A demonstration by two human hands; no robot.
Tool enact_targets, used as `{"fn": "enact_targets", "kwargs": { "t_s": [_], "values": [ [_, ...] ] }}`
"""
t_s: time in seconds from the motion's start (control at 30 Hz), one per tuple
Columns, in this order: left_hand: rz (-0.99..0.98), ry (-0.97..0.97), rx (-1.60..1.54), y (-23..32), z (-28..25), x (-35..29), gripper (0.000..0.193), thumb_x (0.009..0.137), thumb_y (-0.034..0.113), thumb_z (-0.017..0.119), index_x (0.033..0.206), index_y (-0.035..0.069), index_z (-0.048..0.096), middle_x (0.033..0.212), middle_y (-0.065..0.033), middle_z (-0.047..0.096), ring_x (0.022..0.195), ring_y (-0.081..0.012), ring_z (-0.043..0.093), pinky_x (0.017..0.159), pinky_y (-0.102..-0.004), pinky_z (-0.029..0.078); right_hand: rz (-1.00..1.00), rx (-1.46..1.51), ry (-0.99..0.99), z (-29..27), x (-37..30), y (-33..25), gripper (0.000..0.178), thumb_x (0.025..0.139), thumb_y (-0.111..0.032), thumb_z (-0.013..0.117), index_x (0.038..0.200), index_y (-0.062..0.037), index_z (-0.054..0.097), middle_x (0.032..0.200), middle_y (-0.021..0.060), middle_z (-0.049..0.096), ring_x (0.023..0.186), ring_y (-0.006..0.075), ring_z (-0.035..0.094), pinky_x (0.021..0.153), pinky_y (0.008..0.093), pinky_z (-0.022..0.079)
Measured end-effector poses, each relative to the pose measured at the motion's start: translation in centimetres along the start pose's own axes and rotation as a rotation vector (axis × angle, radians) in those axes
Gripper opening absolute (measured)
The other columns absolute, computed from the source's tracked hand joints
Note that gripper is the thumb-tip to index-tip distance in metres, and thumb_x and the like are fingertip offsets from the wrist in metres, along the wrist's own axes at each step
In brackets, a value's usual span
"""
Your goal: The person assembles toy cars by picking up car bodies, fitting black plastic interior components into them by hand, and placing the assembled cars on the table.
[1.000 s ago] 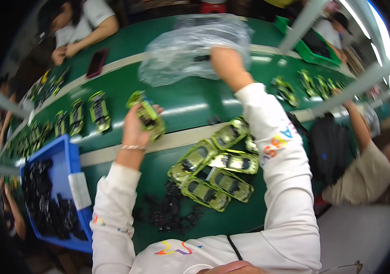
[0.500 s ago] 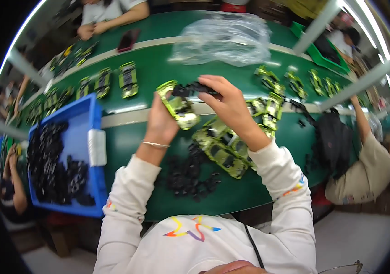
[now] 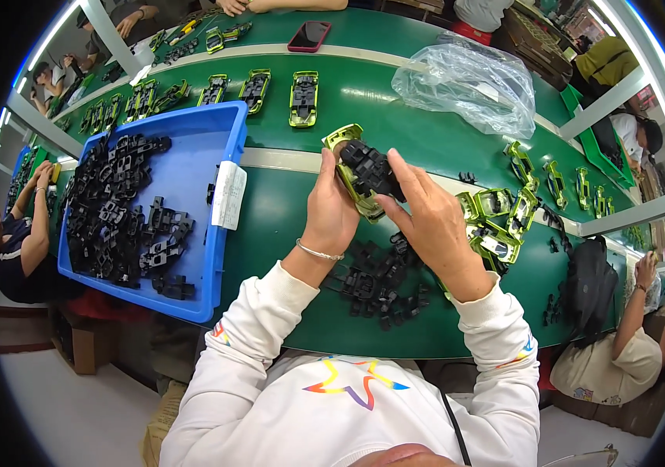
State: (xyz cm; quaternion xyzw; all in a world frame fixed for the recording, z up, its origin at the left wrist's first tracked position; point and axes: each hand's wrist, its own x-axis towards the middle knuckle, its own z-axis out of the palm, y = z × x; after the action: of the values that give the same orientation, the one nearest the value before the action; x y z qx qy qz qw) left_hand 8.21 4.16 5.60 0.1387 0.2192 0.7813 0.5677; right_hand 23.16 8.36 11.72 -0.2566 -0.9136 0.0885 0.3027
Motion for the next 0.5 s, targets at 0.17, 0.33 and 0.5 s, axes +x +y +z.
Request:
{"fn": "enact_targets", "kwargs": {
  "t_s": [0.17, 0.33, 0.5],
  "values": [
    [-0.003, -0.009, 0.017, 0.2, 0.1, -0.6, 0.048, 0.109, 0.043, 0.026, 0.131, 0.007, 0.049, 0.119, -0.0076, 0.061, 0.112, -0.0201, 0.059, 0.100, -0.0375, 0.047, -0.013, -0.039, 0.047, 1.8, 0.5, -0.6, 0.055, 0.086, -0.021, 0.075, 0.131, 0.0022, 0.054, 0.110, 0.0166, 0.065, 0.083, 0.0304, 0.068, 0.067, 0.0370, 0.056],
    [0.024, 0.015, 0.057, 0.1, -0.4, -0.6, 0.050, 0.109, 0.044, 0.025, 0.131, 0.006, 0.049, 0.119, -0.0076, 0.061, 0.111, -0.0194, 0.059, 0.100, -0.0366, 0.047, 0.077, -0.050, -0.001, 2.2, 1.1, -1.7, 0.052, 0.088, -0.023, 0.072, 0.129, 0.0028, 0.055, 0.107, 0.0162, 0.062, 0.078, 0.0312, 0.068, 0.064, 0.0396, 0.057],
    [0.049, -0.016, 0.114, 0.0, -0.4, -0.7, 0.050, 0.109, 0.045, 0.026, 0.131, 0.007, 0.049, 0.119, -0.0068, 0.061, 0.112, -0.0189, 0.058, 0.099, -0.0356, 0.046, 0.243, 0.124, -0.066, 2.0, 1.3, -2.2, 0.049, 0.090, -0.024, 0.069, 0.128, 0.0037, 0.055, 0.108, 0.0176, 0.059, 0.074, 0.0341, 0.068, 0.063, 0.0412, 0.057]
  ]
}}
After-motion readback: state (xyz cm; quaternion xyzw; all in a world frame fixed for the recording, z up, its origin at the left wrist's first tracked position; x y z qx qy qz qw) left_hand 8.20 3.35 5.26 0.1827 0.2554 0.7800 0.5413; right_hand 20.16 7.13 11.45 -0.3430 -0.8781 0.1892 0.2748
